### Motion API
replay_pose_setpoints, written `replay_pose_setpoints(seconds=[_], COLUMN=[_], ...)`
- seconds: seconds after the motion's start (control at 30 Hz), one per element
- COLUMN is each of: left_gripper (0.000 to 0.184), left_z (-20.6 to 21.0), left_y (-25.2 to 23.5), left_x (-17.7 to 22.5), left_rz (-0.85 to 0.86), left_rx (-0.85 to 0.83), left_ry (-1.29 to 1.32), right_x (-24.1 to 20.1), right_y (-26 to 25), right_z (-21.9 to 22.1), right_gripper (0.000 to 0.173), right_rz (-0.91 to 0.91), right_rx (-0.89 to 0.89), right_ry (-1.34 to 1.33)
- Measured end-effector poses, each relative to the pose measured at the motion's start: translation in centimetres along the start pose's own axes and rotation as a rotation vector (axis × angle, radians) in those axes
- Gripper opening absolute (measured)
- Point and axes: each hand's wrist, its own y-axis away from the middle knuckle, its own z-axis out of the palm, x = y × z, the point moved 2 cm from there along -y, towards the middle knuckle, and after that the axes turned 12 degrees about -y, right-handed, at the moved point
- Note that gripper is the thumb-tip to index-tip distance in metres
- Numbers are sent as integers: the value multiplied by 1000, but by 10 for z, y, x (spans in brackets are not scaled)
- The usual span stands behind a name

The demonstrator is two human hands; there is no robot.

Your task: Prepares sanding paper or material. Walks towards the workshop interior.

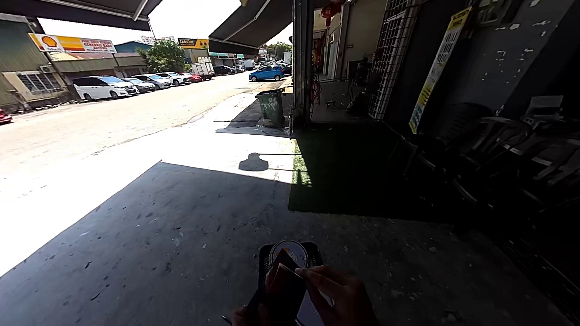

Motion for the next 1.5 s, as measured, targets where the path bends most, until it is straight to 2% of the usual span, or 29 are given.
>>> replay_pose_setpoints(seconds=[0.13, 0.23, 0.33, 0.4, 0.47, 0.57, 0.7, 0.77, 0.83, 0.9, 0.97, 1.03, 1.07, 1.1, 1.17, 1.2, 1.23, 1.27, 1.33, 1.37, 1.43, 1.5], left_gripper=[8, 9, 8, 8, 8, 8, 8, 7, 6, 7, 12, 20, 26, 31, 36, 35, 33, 30, 25, 22, 20, 25], left_z=[0, -3, -1, 0, 3, 6, 8, 9, 3, -6, -13, -14, -14, -14, -13, -12, -11, -11, -8, -6, 0, 5], left_y=[3, 3, 6, 2, 4, 3, 4, 6, -1, -11, -19, -27, -30, -31, -27, -23, -19, -16, -11, -9, -4, 0], left_x=[10, 9, 15, 11, 15, 15, 12, 14, 5, -4, -12, -18, -17, -16, -11, -10, -11, -11, -11, -9, -5, -1], left_rz=[-57, -48, -42, -32, -27, -45, -44, -54, -42, 19, 114, 228, 280, 324, 366, 356, 334, 309, 264, 247, 237, 253], left_rx=[49, 56, 54, 70, 58, 45, 31, 16, -4, -77, -169, -217, -218, -204, -166, -148, -130, -115, -98, -105, -149, -249], left_ry=[-15, -15, 20, 8, 17, 33, -7, -10, -22, -6, 33, -39, -123, -224, -365, -375, -348, -305, -214, -183, -182, -282], right_x=[-9, -1, -11, -6, -3, -11, 5, -2, -2, 9, 22, 31, 35, 39, 45, 46, 49, 52, 52, 51, 49, 43], right_y=[13, 4, 14, 4, 0, 9, 6, 15, 10, -4, -18, -25, -26, -26, -27, -25, -21, -17, -11, -7, 3, 11], right_z=[11, 8, 10, 2, 1, 4, 1, 3, -8, -28, -42, -46, -46, -47, -53, -55, -55, -53, -41, -32, -13, 1], right_gripper=[27, 26, 27, 26, 26, 27, 26, 29, 29, 28, 20, 17, 17, 19, 24, 27, 27, 25, 21, 24, 27, 24], right_rz=[-75, -51, -68, -62, -45, -73, -27, -60, -120, -132, -26, 178, 235, 250, 226, 224, 235, 274, 426, 532, 675, 677], right_rx=[-79, 6, -71, -14, 17, -68, 8, -71, -56, 26, 67, -41, -161, -296, -478, -442, -326, -159, 195, 305, 367, 291], right_ry=[4, 2, -18, -21, -10, -15, -14, 11, 7, -99, -404, -703, -734, -646, -201, -37, 11, -65, -419, -571, -724, -776])
